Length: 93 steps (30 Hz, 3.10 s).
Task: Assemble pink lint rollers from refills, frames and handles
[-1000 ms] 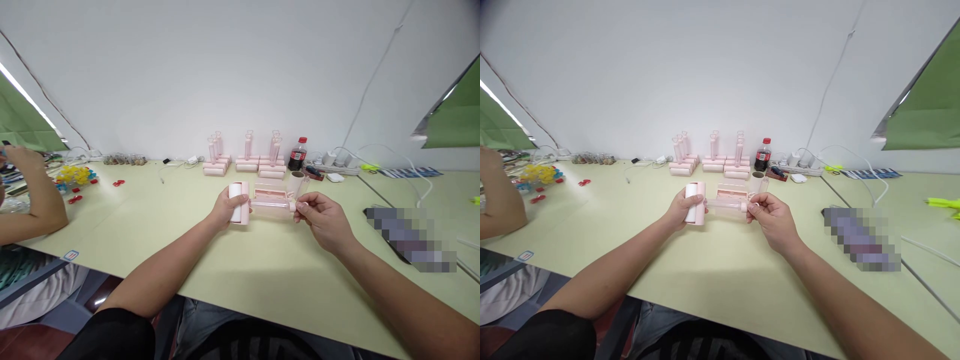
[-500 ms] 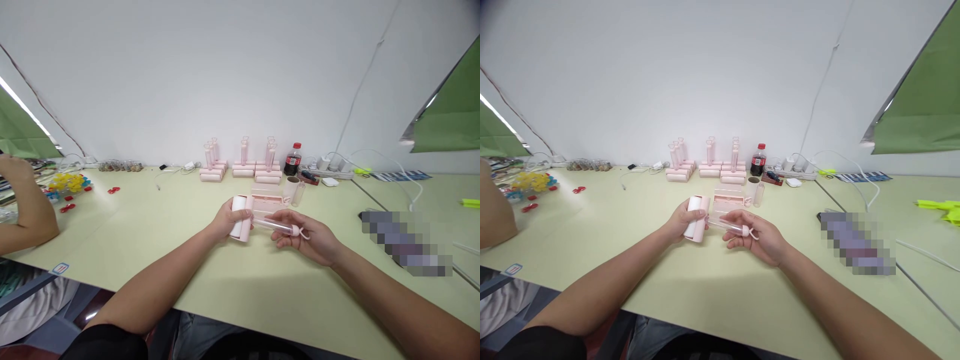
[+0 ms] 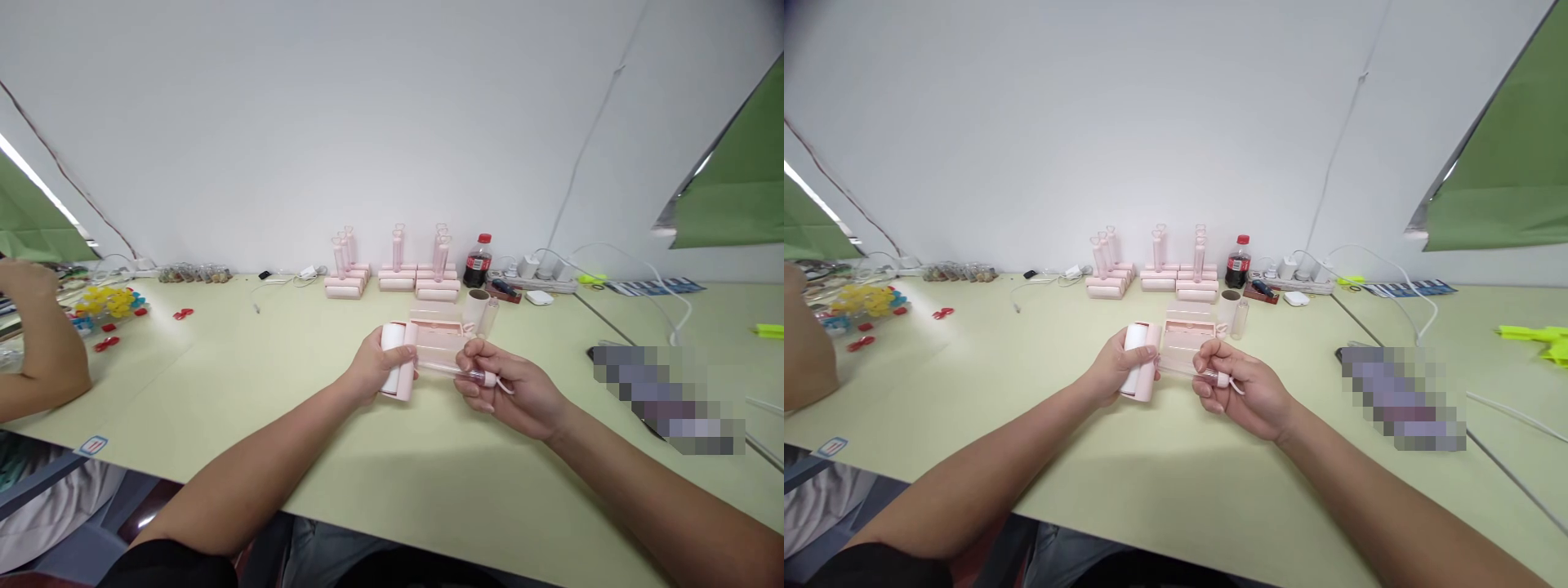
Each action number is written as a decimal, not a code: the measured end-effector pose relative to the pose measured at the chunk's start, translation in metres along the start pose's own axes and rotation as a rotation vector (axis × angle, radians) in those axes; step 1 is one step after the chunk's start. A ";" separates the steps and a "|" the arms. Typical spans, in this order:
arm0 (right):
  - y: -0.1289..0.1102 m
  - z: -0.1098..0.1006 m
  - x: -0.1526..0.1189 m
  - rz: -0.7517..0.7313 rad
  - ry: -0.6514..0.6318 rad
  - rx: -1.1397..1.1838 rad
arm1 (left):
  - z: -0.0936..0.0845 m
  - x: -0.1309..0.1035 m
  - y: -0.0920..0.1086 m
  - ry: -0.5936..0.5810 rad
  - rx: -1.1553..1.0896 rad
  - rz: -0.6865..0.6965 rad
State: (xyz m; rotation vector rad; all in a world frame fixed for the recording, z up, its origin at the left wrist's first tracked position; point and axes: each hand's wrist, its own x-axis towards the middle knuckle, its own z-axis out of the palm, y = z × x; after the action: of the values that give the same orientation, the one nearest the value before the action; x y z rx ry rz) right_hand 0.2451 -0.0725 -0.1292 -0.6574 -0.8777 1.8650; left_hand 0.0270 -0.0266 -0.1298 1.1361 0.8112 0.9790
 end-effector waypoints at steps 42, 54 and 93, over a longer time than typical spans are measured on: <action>-0.025 -0.017 -0.009 -0.074 -0.137 -0.295 | -0.021 0.026 -0.012 -0.132 0.708 0.455; -0.009 -0.014 0.000 -0.139 -0.212 -0.323 | -0.038 0.033 -0.017 0.244 0.627 0.194; 0.008 -0.023 0.009 -0.153 -0.093 -0.721 | -0.043 0.033 -0.013 0.022 0.251 0.180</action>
State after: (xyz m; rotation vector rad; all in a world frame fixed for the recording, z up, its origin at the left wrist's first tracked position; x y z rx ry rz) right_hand 0.2542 -0.0597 -0.1499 -0.9026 -1.6389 1.4279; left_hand 0.0028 0.0173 -0.1539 1.4360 0.8784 1.0605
